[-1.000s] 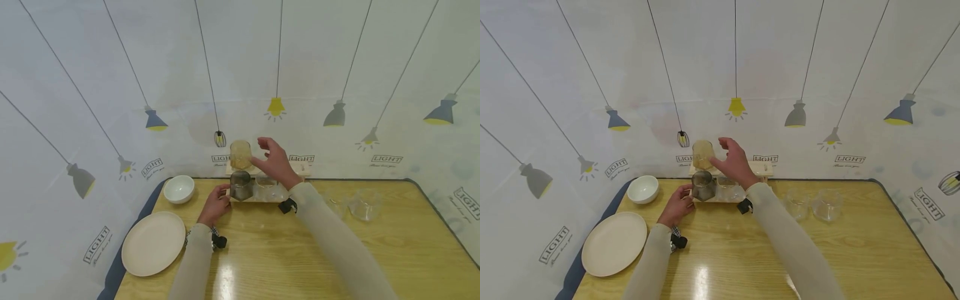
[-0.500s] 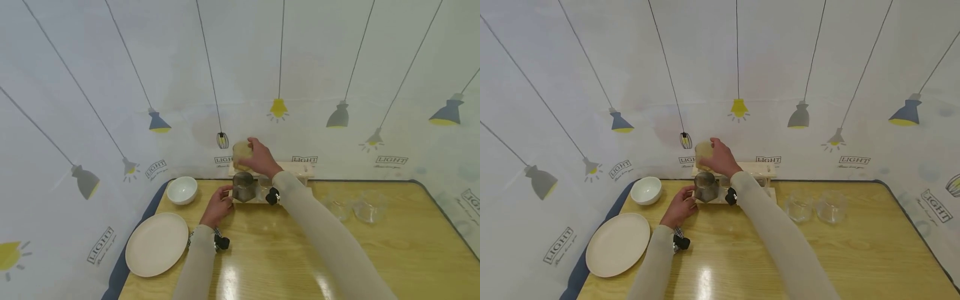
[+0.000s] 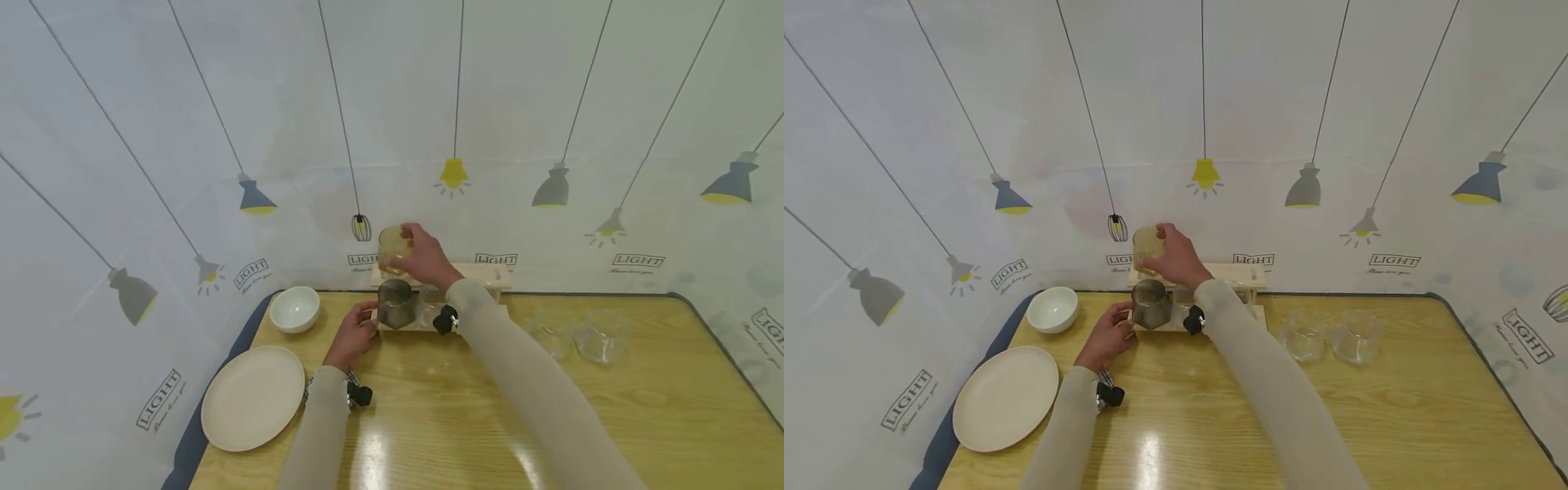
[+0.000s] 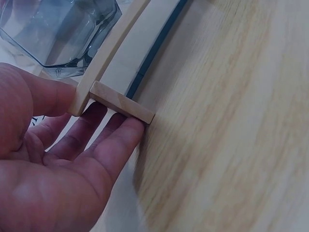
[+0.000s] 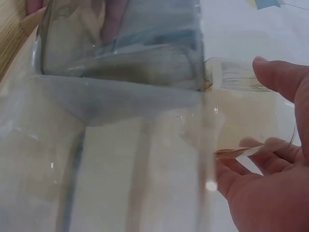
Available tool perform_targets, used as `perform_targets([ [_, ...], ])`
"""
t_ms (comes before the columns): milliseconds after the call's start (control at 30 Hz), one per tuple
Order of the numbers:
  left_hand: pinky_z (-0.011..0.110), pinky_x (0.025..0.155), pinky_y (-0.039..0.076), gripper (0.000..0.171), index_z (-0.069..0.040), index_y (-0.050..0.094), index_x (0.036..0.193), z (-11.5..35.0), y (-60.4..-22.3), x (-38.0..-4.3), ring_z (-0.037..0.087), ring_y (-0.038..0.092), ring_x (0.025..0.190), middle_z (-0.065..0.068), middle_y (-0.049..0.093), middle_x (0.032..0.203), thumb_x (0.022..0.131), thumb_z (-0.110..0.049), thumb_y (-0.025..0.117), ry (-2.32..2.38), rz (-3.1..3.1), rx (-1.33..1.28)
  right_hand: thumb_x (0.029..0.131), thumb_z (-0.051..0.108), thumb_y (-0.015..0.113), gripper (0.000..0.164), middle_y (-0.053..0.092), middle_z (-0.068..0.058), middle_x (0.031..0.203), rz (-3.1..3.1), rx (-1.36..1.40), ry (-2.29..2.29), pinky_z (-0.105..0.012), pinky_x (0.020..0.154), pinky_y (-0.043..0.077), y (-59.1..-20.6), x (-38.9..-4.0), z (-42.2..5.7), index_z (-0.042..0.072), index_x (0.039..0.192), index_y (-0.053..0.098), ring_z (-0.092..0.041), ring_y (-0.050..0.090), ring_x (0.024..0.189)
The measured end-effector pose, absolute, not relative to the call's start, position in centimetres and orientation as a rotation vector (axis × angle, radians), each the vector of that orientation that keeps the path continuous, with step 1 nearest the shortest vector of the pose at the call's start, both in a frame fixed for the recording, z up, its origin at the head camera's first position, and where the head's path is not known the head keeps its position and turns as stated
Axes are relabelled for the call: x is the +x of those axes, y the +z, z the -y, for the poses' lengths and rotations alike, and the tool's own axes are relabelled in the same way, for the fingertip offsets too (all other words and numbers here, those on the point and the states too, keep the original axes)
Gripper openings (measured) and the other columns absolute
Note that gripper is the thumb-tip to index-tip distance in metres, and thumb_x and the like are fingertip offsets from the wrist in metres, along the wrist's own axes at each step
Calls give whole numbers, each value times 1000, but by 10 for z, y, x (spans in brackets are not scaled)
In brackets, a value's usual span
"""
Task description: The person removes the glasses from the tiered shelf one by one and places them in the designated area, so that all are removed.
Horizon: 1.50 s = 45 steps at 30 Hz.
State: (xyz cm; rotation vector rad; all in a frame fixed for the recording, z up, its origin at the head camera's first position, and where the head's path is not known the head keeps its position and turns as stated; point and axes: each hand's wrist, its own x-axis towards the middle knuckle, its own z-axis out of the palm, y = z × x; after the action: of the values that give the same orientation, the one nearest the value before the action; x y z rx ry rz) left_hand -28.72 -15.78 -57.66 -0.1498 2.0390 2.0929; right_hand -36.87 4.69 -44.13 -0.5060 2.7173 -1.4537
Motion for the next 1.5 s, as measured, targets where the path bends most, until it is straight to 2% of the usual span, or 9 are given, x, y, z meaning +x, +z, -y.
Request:
perform_targets([
  [500, 42, 97, 58, 44, -11, 51, 151, 160, -575, -286, 27, 53, 126, 20, 46, 152, 108, -4, 54, 2054, -2095, -146, 96, 40, 79, 84, 47, -5, 163, -2682, -637, -1578, -55, 111, 49, -412, -327, -101, 20, 164, 33, -31, 46, 146],
  [933, 42, 96, 57, 44, -14, 51, 151, 165, -575, -285, 28, 53, 129, 18, 43, 157, 108, -5, 55, 2080, -2062, -158, 93, 28, 84, 84, 52, -8, 159, -2783, -697, -1608, -62, 112, 48, -411, -295, -168, 15, 162, 37, -30, 48, 147],
  [1167, 40, 94, 58, 44, -11, 50, 152, 166, -574, -284, 26, 55, 123, 21, 44, 155, 108, -5, 54, 2058, -2089, -159, 91, 19, 85, 83, 56, -13, 153, -2897, -668, -1587, -61, 105, 52, -413, -274, -209, 15, 161, 39, -34, 51, 143],
  [1233, 40, 95, 58, 45, -11, 50, 152, 167, -574, -283, 26, 55, 123, 21, 44, 155, 108, -5, 54, 2064, -2085, -158, 91, 18, 85, 83, 57, -12, 151, -2932, -645, -1576, -52, 104, 55, -416, -269, -222, 17, 161, 40, -33, 53, 141],
  [1300, 40, 95, 57, 45, -11, 50, 152, 168, -573, -281, 25, 55, 122, 20, 45, 154, 108, -5, 54, 2068, -2079, -161, 91, 18, 85, 84, 57, -12, 151, -2951, -620, -1571, -37, 102, 57, -420, -264, -236, 20, 162, 40, -31, 54, 139],
  [1400, 40, 95, 58, 45, -11, 49, 152, 170, -573, -279, 26, 56, 122, 20, 46, 152, 108, -4, 54, 2070, -2073, -158, 92, 20, 85, 84, 56, -9, 152, -2952, -549, -1569, -15, 96, 52, -427, -255, -256, 24, 163, 38, -23, 55, 136],
  [1500, 40, 94, 58, 45, -11, 49, 152, 171, -573, -278, 25, 55, 123, 19, 46, 152, 108, -4, 54, 2076, -2065, -162, 93, 20, 84, 84, 55, -8, 152, -2942, -469, -1584, -7, 92, 48, -434, -247, -276, 27, 163, 38, -7, 53, 133],
])
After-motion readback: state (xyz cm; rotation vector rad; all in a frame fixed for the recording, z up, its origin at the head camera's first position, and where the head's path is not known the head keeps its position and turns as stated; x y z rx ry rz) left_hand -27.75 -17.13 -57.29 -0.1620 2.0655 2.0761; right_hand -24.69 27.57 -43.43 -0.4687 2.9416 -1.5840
